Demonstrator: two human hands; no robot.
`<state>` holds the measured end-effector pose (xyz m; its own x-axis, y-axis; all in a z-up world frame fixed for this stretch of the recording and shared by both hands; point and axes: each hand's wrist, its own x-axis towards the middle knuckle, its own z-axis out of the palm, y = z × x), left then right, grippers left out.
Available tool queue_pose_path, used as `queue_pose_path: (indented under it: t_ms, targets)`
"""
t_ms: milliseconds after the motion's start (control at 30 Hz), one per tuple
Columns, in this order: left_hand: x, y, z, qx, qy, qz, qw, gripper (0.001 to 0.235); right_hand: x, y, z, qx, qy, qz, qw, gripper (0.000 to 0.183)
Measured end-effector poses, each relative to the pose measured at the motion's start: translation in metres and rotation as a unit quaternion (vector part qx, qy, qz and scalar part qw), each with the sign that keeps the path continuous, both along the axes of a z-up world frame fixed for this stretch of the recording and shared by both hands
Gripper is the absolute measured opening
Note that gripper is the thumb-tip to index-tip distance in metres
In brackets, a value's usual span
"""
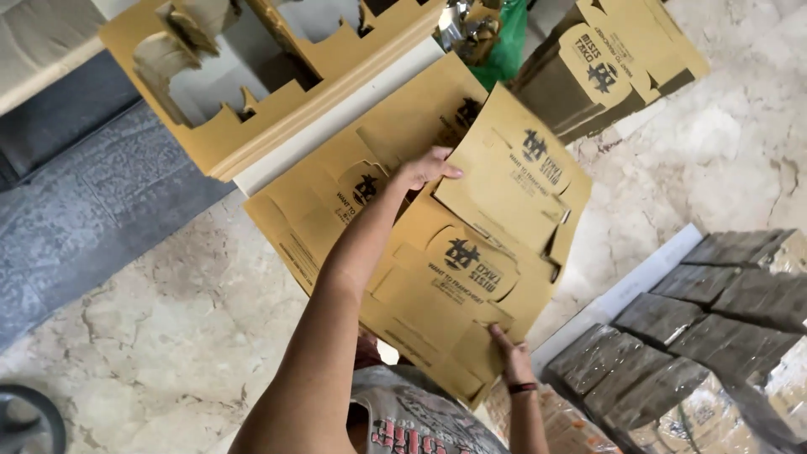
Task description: Folding flat cardboard sheets into boxes in a packaging facility.
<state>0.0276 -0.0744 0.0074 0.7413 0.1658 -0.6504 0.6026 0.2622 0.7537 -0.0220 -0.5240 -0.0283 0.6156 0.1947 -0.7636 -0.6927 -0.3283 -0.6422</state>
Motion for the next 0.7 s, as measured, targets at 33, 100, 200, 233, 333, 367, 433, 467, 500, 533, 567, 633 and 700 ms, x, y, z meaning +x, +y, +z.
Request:
queue_pose_path:
  t_ms: [33,100,200,233,333,367,433,467,500,533,567,633,700]
  targets:
    - [-0.003,0.001,0.0,-0.015,-0.085,0.012,0.996,0.076,0.02,-0.004,0.011,-0.039,-0.031,0.057,0.997,0.03]
    - [-0.009,-0.004,-0.007,-0.029,-0.166,0.031,0.985,0.063,0.05,0.013,0.061,-0.077,-0.061,0.122,0.988,0.03]
    - [-0.035,-0.021,-0.006,-0.086,-0.233,0.221,0.943,0.05,0.099,0.043,0.119,-0.167,-0.093,0.253,0.948,0.065]
    - [-0.054,-0.025,0.01,-0.062,-0.238,0.243,0.938,0.052,0.134,0.031,0.099,-0.103,-0.149,0.317,0.931,0.047]
    - [-0.125,-0.048,0.06,-0.018,-0.205,0.278,0.938,0.049,0.224,0.035,0.087,-0.074,-0.176,0.424,0.885,0.032]
    - [-0.149,-0.053,0.078,0.004,-0.17,0.284,0.944,0.044,0.253,0.048,0.09,-0.108,-0.153,0.465,0.865,0.036]
    - [-0.188,-0.074,0.043,-0.055,-0.191,0.359,0.912,0.026,0.288,0.099,0.121,-0.169,-0.191,0.599,0.759,0.031]
    - [-0.209,-0.086,0.023,-0.114,-0.21,0.427,0.872,0.008,0.303,0.12,0.134,-0.225,-0.221,0.709,0.63,0.033]
    - [-0.251,-0.115,-0.058,-0.117,-0.208,0.426,0.873,0.008,0.279,0.16,0.196,-0.227,-0.217,0.709,0.631,0.033]
    - [-0.286,-0.143,-0.128,0.084,-0.316,0.31,0.893,0.023,0.246,0.199,0.25,-0.308,-0.185,0.68,0.64,0.042]
    - [-0.31,-0.166,-0.193,0.278,-0.406,0.175,0.853,0.043,0.206,0.235,0.297,-0.386,-0.152,0.645,0.642,0.066]
    - [-0.297,-0.194,-0.04,0.087,-0.334,0.284,0.895,0.034,0.179,0.287,0.327,-0.411,-0.124,0.64,0.638,0.081]
    - [-0.29,-0.198,0.071,-0.102,-0.248,0.378,0.886,0.028,0.178,0.34,0.316,-0.435,-0.105,0.631,0.634,0.101]
